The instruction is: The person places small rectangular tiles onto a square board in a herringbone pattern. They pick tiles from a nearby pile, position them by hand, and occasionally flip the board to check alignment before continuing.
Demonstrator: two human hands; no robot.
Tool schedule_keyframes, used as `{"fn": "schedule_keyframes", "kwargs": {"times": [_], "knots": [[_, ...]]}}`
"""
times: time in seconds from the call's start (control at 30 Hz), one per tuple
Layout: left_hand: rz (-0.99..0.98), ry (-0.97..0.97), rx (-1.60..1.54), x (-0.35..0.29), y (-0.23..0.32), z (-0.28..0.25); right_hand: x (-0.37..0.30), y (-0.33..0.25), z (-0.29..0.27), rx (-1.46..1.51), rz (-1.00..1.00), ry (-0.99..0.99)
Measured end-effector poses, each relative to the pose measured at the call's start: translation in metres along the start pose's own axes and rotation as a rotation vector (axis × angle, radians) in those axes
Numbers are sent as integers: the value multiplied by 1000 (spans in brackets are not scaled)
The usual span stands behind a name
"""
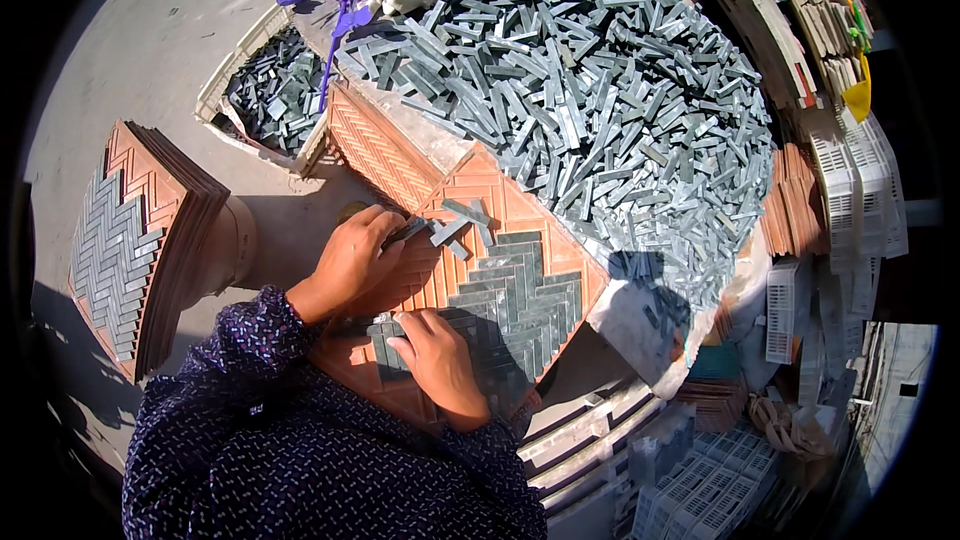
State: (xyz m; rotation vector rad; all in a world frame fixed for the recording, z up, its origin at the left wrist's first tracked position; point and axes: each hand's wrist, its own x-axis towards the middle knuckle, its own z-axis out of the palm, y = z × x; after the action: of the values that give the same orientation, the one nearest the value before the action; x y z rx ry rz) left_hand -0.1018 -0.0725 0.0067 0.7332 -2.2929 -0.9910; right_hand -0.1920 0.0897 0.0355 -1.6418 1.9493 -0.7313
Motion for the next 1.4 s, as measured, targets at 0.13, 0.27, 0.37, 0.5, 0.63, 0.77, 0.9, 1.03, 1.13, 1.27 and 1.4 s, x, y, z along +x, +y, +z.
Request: {"fn": "schedule_keyframes", "kwargs": {"times": [0.13, 0.27, 0.37, 0.5, 0.63, 0.77, 0.9, 1.03, 1.13, 1.27, 1.4], "knots": [[-82, -43, -100, -27, -2, -27, -7, -7, -2, 40, 88, -84], [-214, -112, -135, -55, 2, -44, -20, -10, 3, 195, 164, -93], [-283, -171, -167, -62, 10, -53, -27, -12, 0, 93, 93, -57], [-104, -129, -149, -69, 4, -47, -31, -1, 9, 47, 4, 49], [-17, -150, -91, -72, 6, -43, -24, 3, 12, 55, -16, 120], [-4, -197, -45, -76, 5, -37, -21, 7, 12, 37, -80, 140], [77, -165, 11, -80, 4, -33, -27, 5, 18, 10, -73, 175], [113, -163, 21, -80, 1, -31, -29, 7, 19, 24, -68, 198], [112, -125, 6, -78, 5, -32, -29, 5, 23, 2, -57, 223], [93, -100, -14, -81, 3, -28, -34, -3, 22, -17, -34, 213], [39, -108, -59, -78, 2, -29, -34, 1, 18, -14, -26, 216]]}}
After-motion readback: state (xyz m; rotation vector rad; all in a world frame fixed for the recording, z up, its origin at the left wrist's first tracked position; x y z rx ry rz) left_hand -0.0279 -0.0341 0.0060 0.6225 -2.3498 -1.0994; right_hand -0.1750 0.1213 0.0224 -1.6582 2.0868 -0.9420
